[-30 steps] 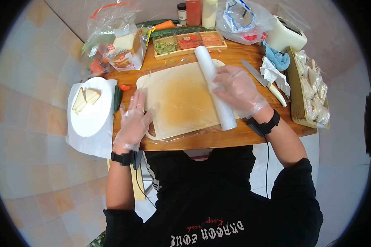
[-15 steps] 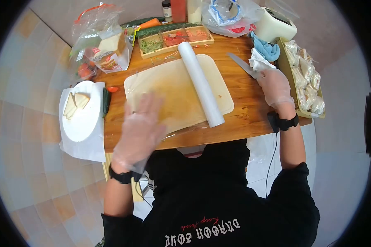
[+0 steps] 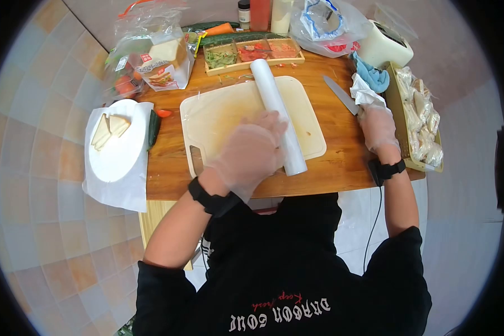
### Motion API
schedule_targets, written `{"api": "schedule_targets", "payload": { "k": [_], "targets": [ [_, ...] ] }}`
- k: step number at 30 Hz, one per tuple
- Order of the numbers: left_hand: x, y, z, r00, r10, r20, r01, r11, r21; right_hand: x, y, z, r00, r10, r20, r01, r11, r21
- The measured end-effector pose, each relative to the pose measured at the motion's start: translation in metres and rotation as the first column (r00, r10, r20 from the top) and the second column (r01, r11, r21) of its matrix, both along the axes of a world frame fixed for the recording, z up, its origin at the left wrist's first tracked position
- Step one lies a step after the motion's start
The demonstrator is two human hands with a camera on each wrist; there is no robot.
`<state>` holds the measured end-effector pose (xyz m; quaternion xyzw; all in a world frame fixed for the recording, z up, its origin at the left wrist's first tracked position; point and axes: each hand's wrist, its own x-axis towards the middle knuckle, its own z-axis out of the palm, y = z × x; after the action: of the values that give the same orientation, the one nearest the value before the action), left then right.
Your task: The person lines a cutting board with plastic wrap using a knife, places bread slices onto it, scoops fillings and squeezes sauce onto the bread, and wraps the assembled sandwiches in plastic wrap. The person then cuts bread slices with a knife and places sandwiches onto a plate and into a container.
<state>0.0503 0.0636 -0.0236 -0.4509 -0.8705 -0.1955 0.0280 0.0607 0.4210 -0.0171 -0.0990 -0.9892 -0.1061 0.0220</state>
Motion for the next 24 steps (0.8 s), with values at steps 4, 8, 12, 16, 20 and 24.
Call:
{"api": "schedule_targets", "payload": {
  "k": [4,8,12,16,20,24],
  "targets": [
    [0.001,0.008,-0.001,0.998,0.043,-0.041,-0.039,0.996,0.083,0.006,0.002,-0.006,0.998,-0.018,-0.063,0.007,0.985,-0.173],
    [-0.007,0.013,0.012,1.000,0.021,0.003,-0.021,1.000,0.014,0.020,0.006,-0.013,0.969,0.040,-0.246,-0.133,0.917,-0.376],
    [-0.011,0.011,0.017,1.000,0.023,0.019,-0.023,1.000,-0.004,0.038,-0.021,0.013,0.956,-0.292,-0.012,0.199,0.680,-0.705],
    [-0.015,0.001,0.012,0.997,0.022,0.070,-0.025,0.999,0.046,0.069,-0.062,0.044,0.969,-0.239,0.057,0.132,0.310,-0.942],
    [-0.016,-0.006,0.004,1.000,0.013,0.023,-0.015,0.996,0.091,0.081,-0.112,0.067,0.995,-0.055,0.086,0.094,0.170,-0.981],
    [-0.010,-0.008,0.006,0.999,0.015,-0.037,-0.012,0.995,0.095,0.063,-0.146,0.085,0.997,0.057,0.052,0.032,0.308,-0.951]
  ]
}}
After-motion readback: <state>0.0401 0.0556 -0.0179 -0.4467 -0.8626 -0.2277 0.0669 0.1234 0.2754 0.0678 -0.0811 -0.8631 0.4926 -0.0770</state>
